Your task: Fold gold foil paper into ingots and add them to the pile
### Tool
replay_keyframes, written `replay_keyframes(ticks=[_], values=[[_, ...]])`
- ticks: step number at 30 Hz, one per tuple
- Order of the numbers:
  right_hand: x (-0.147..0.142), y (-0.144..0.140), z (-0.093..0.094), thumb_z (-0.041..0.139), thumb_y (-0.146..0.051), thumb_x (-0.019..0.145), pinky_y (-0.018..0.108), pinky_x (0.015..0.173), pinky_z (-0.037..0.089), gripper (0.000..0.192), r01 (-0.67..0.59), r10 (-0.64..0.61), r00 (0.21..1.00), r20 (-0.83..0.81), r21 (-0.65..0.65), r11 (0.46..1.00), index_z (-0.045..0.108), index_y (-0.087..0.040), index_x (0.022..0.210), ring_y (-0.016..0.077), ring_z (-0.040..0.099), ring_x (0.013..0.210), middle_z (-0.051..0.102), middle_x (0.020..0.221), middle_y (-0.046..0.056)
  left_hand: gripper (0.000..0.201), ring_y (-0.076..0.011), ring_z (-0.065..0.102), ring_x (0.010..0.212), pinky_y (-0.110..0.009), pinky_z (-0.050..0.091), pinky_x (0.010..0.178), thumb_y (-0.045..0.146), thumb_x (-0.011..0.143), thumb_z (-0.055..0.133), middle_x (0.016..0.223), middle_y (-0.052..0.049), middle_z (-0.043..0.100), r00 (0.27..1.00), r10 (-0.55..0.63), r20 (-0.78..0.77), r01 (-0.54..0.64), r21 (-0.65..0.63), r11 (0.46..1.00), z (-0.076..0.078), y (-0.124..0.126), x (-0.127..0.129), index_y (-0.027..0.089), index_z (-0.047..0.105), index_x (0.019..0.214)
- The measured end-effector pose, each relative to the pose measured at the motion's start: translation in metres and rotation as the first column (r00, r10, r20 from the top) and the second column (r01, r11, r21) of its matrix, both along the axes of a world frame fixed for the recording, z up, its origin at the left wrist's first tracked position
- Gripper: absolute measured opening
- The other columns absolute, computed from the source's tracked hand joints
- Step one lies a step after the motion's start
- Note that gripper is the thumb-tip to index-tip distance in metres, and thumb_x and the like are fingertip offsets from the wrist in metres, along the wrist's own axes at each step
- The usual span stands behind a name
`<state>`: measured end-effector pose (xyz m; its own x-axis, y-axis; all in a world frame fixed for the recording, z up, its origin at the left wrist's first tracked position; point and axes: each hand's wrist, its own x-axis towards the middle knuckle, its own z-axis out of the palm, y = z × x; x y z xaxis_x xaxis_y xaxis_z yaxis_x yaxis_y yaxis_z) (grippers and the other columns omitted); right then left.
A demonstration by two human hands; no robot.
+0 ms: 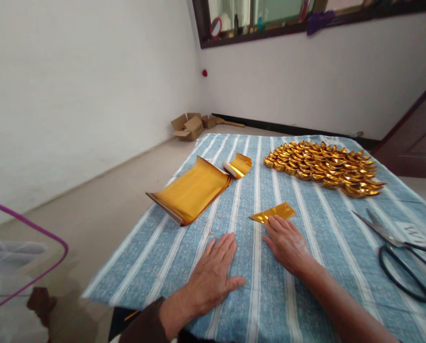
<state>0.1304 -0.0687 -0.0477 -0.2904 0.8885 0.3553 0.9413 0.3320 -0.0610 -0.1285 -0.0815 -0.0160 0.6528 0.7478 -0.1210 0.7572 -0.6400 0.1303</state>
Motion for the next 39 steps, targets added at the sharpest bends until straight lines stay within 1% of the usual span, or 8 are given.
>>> replay_keyframes(ticks=[4,9,14,18,25,30,34,39], values=[[0.001,0.000,-0.003,0.056,-0.025,0.093,0.043,0.095,0.046,0.027,-0.001,0.001,1.000,0.002,0.017,1.000,0.062,-0.014,0.116,0.0302,0.054,0.120,0.063,0.125,0.014,0.076,-0.0348,0.025,0.146,-0.056,0.026,0.115,0.065,0.094,0.036,0.156,-0.021,0.031,0.966,0.255,0.034,-0.257,0.124,0.958,-0.003,0.011,-0.003,0.014,0.031,0.150],[0.001,0.000,-0.005,0.054,-0.025,0.093,0.044,0.096,0.046,0.027,-0.002,0.002,1.000,-0.002,0.025,1.000,0.063,-0.014,0.116,0.0302,0.054,0.120,0.064,0.124,0.014,0.073,-0.0304,0.025,0.147,-0.051,0.026,0.117,0.063,0.094,0.039,0.158,-0.016,0.031,0.993,0.107,0.041,-0.109,0.057,0.992,-0.006,0.008,-0.002,0.017,0.031,0.150],[0.000,0.001,-0.004,0.056,-0.024,0.093,0.044,0.096,0.046,0.027,-0.006,0.006,1.000,-0.007,0.017,1.000,0.063,-0.014,0.116,0.0307,0.054,0.120,0.064,0.124,0.014,0.073,-0.0348,0.026,0.146,-0.058,0.027,0.114,0.063,0.095,0.037,0.156,-0.021,0.031,0.974,0.215,0.072,-0.222,0.110,0.969,-0.003,0.017,0.007,0.014,0.032,0.149],[0.000,0.000,-0.003,0.058,-0.024,0.092,0.043,0.096,0.046,0.027,-0.006,0.006,1.000,0.006,0.004,1.000,0.063,-0.013,0.116,0.0313,0.055,0.121,0.064,0.124,0.014,0.074,-0.0324,0.024,0.147,-0.053,0.026,0.115,0.063,0.096,0.033,0.157,-0.021,0.030,0.989,0.134,0.065,-0.139,0.069,0.988,0.004,0.039,0.026,0.012,0.031,0.149],[0.000,0.000,-0.001,0.058,-0.023,0.091,0.043,0.097,0.045,0.028,0.000,0.000,1.000,-0.001,-0.014,1.000,0.062,-0.012,0.117,0.0311,0.054,0.121,0.064,0.126,0.014,0.070,-0.0419,0.037,0.139,-0.064,0.021,0.113,0.060,0.089,0.051,0.144,-0.031,0.045,0.932,0.361,-0.026,-0.349,0.199,0.916,0.011,0.035,0.032,0.004,0.048,0.132],[-0.002,0.000,0.001,0.057,-0.024,0.092,0.044,0.098,0.044,0.027,0.006,-0.006,1.000,-0.013,-0.037,0.999,0.063,-0.014,0.116,0.0314,0.053,0.121,0.063,0.125,0.014,0.049,-0.0351,0.040,0.138,-0.063,0.025,0.113,0.046,0.093,0.052,0.145,-0.021,0.048,0.969,0.228,0.099,-0.241,0.158,0.958,0.028,0.014,0.055,0.012,0.051,0.128],[-0.002,0.001,0.002,0.055,-0.021,0.092,0.045,0.098,0.043,0.028,0.008,-0.009,1.000,-0.029,-0.050,0.999,0.062,-0.015,0.118,0.0312,0.052,0.123,0.063,0.126,0.015,0.039,-0.0307,0.042,0.138,-0.055,0.034,0.112,0.031,0.093,0.053,0.144,-0.018,0.050,0.976,0.112,0.185,-0.125,0.056,0.991,0.035,0.028,0.084,0.014,0.051,0.127],[-0.002,0.005,0.004,0.054,-0.015,0.088,0.042,0.100,0.042,0.037,-0.011,0.001,0.995,-0.101,-0.096,0.995,0.061,-0.015,0.124,0.0291,0.052,0.122,0.064,0.126,0.013,0.042,-0.0273,0.044,0.136,-0.046,0.036,0.114,0.018,0.090,0.054,0.143,-0.017,0.052,0.962,-0.043,0.271,0.038,0.023,0.999,0.024,0.050,0.107,0.011,0.050,0.131]])
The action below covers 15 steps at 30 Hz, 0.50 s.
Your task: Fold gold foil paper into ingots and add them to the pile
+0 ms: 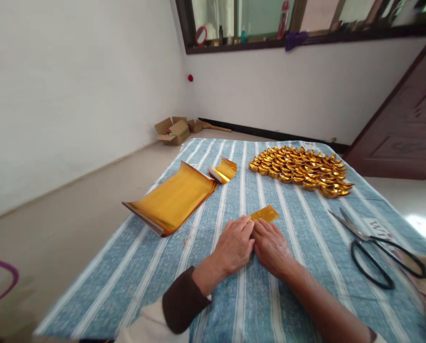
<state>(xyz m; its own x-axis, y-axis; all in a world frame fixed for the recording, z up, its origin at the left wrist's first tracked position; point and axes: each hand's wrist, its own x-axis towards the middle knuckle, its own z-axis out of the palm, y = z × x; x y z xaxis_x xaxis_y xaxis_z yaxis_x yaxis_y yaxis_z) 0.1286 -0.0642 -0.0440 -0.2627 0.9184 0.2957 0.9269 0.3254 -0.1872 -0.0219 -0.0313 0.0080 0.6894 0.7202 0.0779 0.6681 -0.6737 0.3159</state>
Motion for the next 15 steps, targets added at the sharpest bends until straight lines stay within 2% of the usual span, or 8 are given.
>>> replay_keyframes(ticks=[8,10,13,15], values=[[0.002,0.002,-0.004,0.050,-0.009,0.084,0.042,0.102,0.041,0.040,0.003,0.004,0.997,-0.083,0.079,0.997,0.063,-0.014,0.122,0.0274,0.054,0.120,0.065,0.125,0.012,0.039,-0.0281,0.043,0.137,-0.053,0.032,0.114,0.022,0.098,0.040,0.144,-0.018,0.051,1.000,0.012,-0.006,-0.013,-0.047,0.999,-0.016,0.001,0.006,0.011,0.048,0.135],[0.006,0.004,-0.004,0.051,-0.009,0.083,0.040,0.098,0.044,0.036,-0.019,0.030,0.994,-0.105,0.106,0.994,0.065,-0.014,0.116,0.0264,0.057,0.113,0.067,0.118,0.012,0.039,-0.0285,0.043,0.137,-0.053,0.032,0.114,0.023,0.098,0.040,0.143,-0.019,0.051,1.000,0.011,-0.006,-0.011,-0.045,0.999,-0.017,0.002,0.006,0.010,0.048,0.134],[0.018,0.010,-0.006,0.047,-0.007,0.085,0.033,0.086,0.048,0.027,-0.057,0.081,0.982,-0.172,0.141,0.988,0.068,-0.017,0.098,0.0209,0.062,0.093,0.070,0.096,0.008,0.037,-0.0281,0.044,0.136,-0.053,0.034,0.113,0.021,0.098,0.038,0.141,-0.018,0.053,1.000,-0.006,-0.006,0.006,-0.038,0.999,-0.017,0.004,0.005,0.012,0.050,0.131],[0.027,0.016,-0.007,0.042,-0.003,0.084,0.030,0.081,0.048,0.029,-0.012,0.060,0.972,-0.225,0.211,0.977,0.067,-0.018,0.088,0.0191,0.062,0.086,0.069,0.089,0.007,0.036,-0.0277,0.045,0.136,-0.053,0.034,0.112,0.019,0.096,0.039,0.141,-0.017,0.053,1.000,-0.020,-0.006,0.020,-0.034,0.999,-0.016,0.005,0.004,0.014,0.050,0.130]])
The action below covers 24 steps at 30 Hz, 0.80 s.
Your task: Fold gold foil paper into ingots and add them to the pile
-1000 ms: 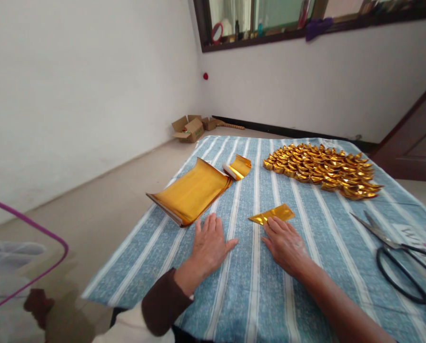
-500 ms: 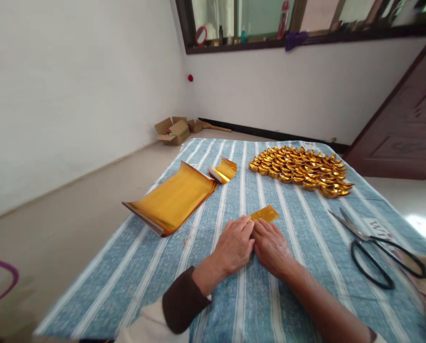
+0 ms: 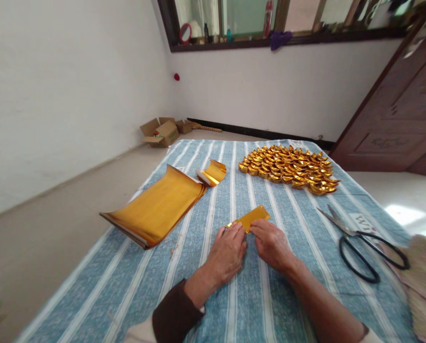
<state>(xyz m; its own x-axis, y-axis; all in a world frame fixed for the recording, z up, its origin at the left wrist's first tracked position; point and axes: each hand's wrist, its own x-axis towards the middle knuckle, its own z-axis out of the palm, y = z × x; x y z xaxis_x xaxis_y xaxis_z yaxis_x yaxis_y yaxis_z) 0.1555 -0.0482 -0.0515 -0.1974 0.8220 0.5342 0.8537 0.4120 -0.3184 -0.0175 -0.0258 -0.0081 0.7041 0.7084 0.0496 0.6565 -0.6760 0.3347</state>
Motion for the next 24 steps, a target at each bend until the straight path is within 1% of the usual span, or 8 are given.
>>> replay_keyframes(ticks=[3,5,7,10,13,19,21,24], values=[[0.012,0.009,-0.002,0.042,-0.005,0.086,0.031,0.079,0.047,0.027,0.182,-0.180,0.983,-0.034,0.076,0.980,0.065,-0.019,0.081,0.0204,0.060,0.083,0.067,0.084,0.007,0.035,-0.0271,0.045,0.134,-0.052,0.034,0.113,0.017,0.093,0.046,0.139,-0.015,0.054,1.000,-0.019,-0.014,0.019,0.001,1.000,0.001,0.004,0.000,0.014,0.052,0.127],[0.017,0.014,-0.002,0.044,-0.011,0.090,0.033,0.078,0.046,0.023,0.281,-0.280,0.960,-0.026,0.055,0.958,0.065,-0.018,0.085,0.0218,0.059,0.084,0.067,0.085,0.008,0.032,-0.0260,0.047,0.132,-0.048,0.036,0.111,0.016,0.091,0.050,0.135,-0.014,0.056,0.999,-0.032,-0.025,0.032,0.010,0.999,0.003,0.008,0.000,0.014,0.055,0.122],[0.020,0.017,-0.002,0.046,-0.014,0.091,0.034,0.080,0.045,0.019,0.325,-0.325,0.946,-0.008,0.016,0.945,0.065,-0.017,0.093,0.0229,0.059,0.088,0.067,0.090,0.009,0.027,-0.0250,0.049,0.130,-0.046,0.038,0.109,0.016,0.091,0.052,0.132,-0.013,0.059,0.998,-0.046,-0.035,0.047,0.020,0.999,0.004,0.013,0.001,0.015,0.058,0.117],[0.020,0.020,-0.001,0.047,-0.015,0.092,0.034,0.082,0.044,0.019,0.330,-0.329,0.944,0.028,-0.035,0.943,0.065,-0.017,0.099,0.0231,0.058,0.094,0.067,0.096,0.010,0.022,-0.0258,0.051,0.127,-0.051,0.038,0.107,0.017,0.092,0.051,0.128,-0.011,0.061,0.996,-0.048,-0.072,0.050,0.024,0.998,0.008,0.020,0.002,0.017,0.060,0.112],[0.018,0.020,-0.001,0.048,-0.017,0.092,0.033,0.083,0.042,0.018,0.331,-0.328,0.943,0.059,-0.073,0.941,0.065,-0.019,0.095,0.0222,0.058,0.096,0.067,0.097,0.008,0.020,-0.0277,0.050,0.127,-0.056,0.035,0.107,0.018,0.094,0.051,0.127,-0.009,0.063,0.992,-0.020,-0.128,0.026,0.044,0.999,0.012,0.021,0.004,0.018,0.061,0.111],[0.019,0.020,0.004,0.050,-0.020,0.093,0.032,0.082,0.039,0.017,0.375,-0.361,0.926,0.114,-0.155,0.914,0.064,-0.019,0.085,0.0205,0.057,0.091,0.066,0.091,0.007,0.018,-0.0306,0.057,0.109,-0.048,0.046,0.088,0.024,0.094,0.050,0.113,-0.010,0.067,0.972,0.069,-0.223,-0.030,0.172,0.985,0.017,0.013,0.012,0.016,0.064,0.104],[0.020,0.021,0.004,0.051,-0.020,0.093,0.032,0.082,0.038,0.015,0.374,-0.354,0.924,0.142,-0.151,0.915,0.064,-0.020,0.088,0.0211,0.057,0.093,0.065,0.093,0.007,0.018,-0.0301,0.058,0.104,-0.047,0.046,0.085,0.025,0.094,0.050,0.109,-0.010,0.067,0.971,0.080,-0.226,-0.037,0.187,0.982,0.016,0.011,0.015,0.016,0.064,0.102],[0.021,0.022,0.004,0.050,-0.020,0.094,0.035,0.084,0.038,0.015,0.331,-0.309,0.934,0.178,-0.112,0.937,0.064,-0.020,0.099,0.0243,0.054,0.106,0.065,0.108,0.009,0.016,-0.0298,0.060,0.101,-0.046,0.047,0.084,0.025,0.094,0.051,0.106,-0.010,0.067,0.974,0.102,-0.204,-0.062,0.194,0.979,0.014,0.010,0.018,0.017,0.064,0.099]])
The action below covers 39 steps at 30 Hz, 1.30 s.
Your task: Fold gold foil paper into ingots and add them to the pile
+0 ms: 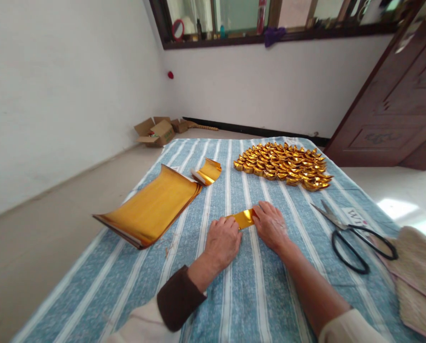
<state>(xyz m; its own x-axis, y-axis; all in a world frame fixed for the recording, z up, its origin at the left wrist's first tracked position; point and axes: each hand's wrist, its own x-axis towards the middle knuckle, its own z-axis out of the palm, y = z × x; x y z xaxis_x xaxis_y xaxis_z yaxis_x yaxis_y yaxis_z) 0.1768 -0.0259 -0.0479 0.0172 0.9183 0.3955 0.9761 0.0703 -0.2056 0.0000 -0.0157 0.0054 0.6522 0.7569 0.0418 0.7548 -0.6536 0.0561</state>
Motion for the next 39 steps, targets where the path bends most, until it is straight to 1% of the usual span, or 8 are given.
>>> replay_keyframes(ticks=[5,9,14,24,31,33,36,39], values=[[0.002,0.001,-0.001,0.046,-0.017,0.096,0.038,0.090,0.035,0.019,-0.088,0.089,0.995,0.041,-0.005,0.996,0.063,-0.021,0.103,0.0253,0.049,0.115,0.065,0.108,0.008,0.013,-0.0306,0.061,0.103,-0.047,0.049,0.086,0.024,0.092,0.053,0.107,-0.013,0.066,0.998,0.037,0.058,-0.039,0.031,0.999,-0.008,-0.001,0.002,0.017,0.062,0.099],[0.001,-0.002,0.003,0.048,-0.019,0.096,0.037,0.086,0.035,0.018,-0.088,0.087,0.994,0.065,0.004,0.996,0.065,-0.020,0.089,0.0229,0.054,0.098,0.066,0.092,0.006,0.014,-0.0294,0.059,0.111,-0.045,0.049,0.092,0.024,0.091,0.054,0.118,-0.014,0.064,0.994,0.049,0.098,-0.051,0.017,0.999,-0.014,0.003,0.001,0.017,0.061,0.102],[0.000,-0.007,0.007,0.054,-0.021,0.093,0.036,0.080,0.033,0.022,-0.081,0.075,0.992,0.101,0.056,0.995,0.066,-0.019,0.075,0.0205,0.054,0.079,0.064,0.077,0.006,0.016,-0.0267,0.061,0.109,-0.044,0.049,0.095,0.024,0.094,0.049,0.116,-0.013,0.065,0.982,0.041,0.186,-0.035,-0.033,0.999,-0.018,0.019,-0.001,0.015,0.061,0.099],[-0.024,-0.023,0.008,0.052,-0.013,0.089,0.034,0.069,0.030,0.030,-0.249,0.215,0.965,0.149,0.265,0.932,0.060,-0.020,0.061,0.0175,0.045,0.062,0.055,0.059,0.003,0.022,-0.0191,0.063,0.110,-0.035,0.048,0.103,0.009,0.090,0.042,0.113,-0.008,0.066,0.940,-0.075,0.334,0.111,-0.090,0.990,-0.027,0.049,-0.003,0.017,0.061,0.083],[-0.035,-0.028,0.008,0.048,-0.013,0.091,0.033,0.066,0.031,0.031,-0.370,0.359,0.929,0.092,0.281,0.886,0.059,-0.020,0.063,0.0173,0.046,0.062,0.055,0.060,0.002,0.027,-0.0181,0.058,0.122,-0.036,0.047,0.106,0.002,0.083,0.041,0.126,-0.008,0.064,0.874,-0.173,0.454,0.262,-0.140,0.955,-0.027,0.055,-0.005,0.018,0.063,0.086],[-0.032,-0.027,0.008,0.046,-0.013,0.091,0.033,0.065,0.032,0.034,-0.347,0.346,0.936,0.061,0.301,0.888,0.059,-0.021,0.061,0.0171,0.046,0.061,0.055,0.059,0.002,0.026,-0.0176,0.057,0.122,-0.036,0.046,0.106,0.002,0.081,0.042,0.125,-0.007,0.065,0.854,-0.216,0.473,0.327,-0.164,0.931,-0.027,0.058,-0.004,0.018,0.062,0.086],[-0.023,-0.024,0.010,0.046,-0.017,0.093,0.032,0.066,0.036,0.034,-0.215,0.240,0.970,-0.031,0.342,0.915,0.059,-0.021,0.061,0.0175,0.050,0.064,0.057,0.060,0.003,0.024,-0.0180,0.058,0.121,-0.035,0.046,0.105,0.001,0.080,0.044,0.121,-0.007,0.066,0.831,-0.255,0.495,0.392,-0.194,0.899,-0.026,0.061,0.000,0.018,0.060,0.084],[-0.013,-0.019,0.010,0.049,-0.019,0.093,0.031,0.073,0.041,0.023,-0.106,0.165,0.975,-0.148,0.343,0.933,0.065,-0.020,0.075,0.0188,0.058,0.073,0.065,0.070,0.005,0.020,-0.0185,0.060,0.115,-0.035,0.048,0.102,0.004,0.084,0.044,0.116,-0.008,0.067,0.820,-0.275,0.502,0.422,-0.206,0.883,-0.025,0.062,0.007,0.018,0.058,0.083]])
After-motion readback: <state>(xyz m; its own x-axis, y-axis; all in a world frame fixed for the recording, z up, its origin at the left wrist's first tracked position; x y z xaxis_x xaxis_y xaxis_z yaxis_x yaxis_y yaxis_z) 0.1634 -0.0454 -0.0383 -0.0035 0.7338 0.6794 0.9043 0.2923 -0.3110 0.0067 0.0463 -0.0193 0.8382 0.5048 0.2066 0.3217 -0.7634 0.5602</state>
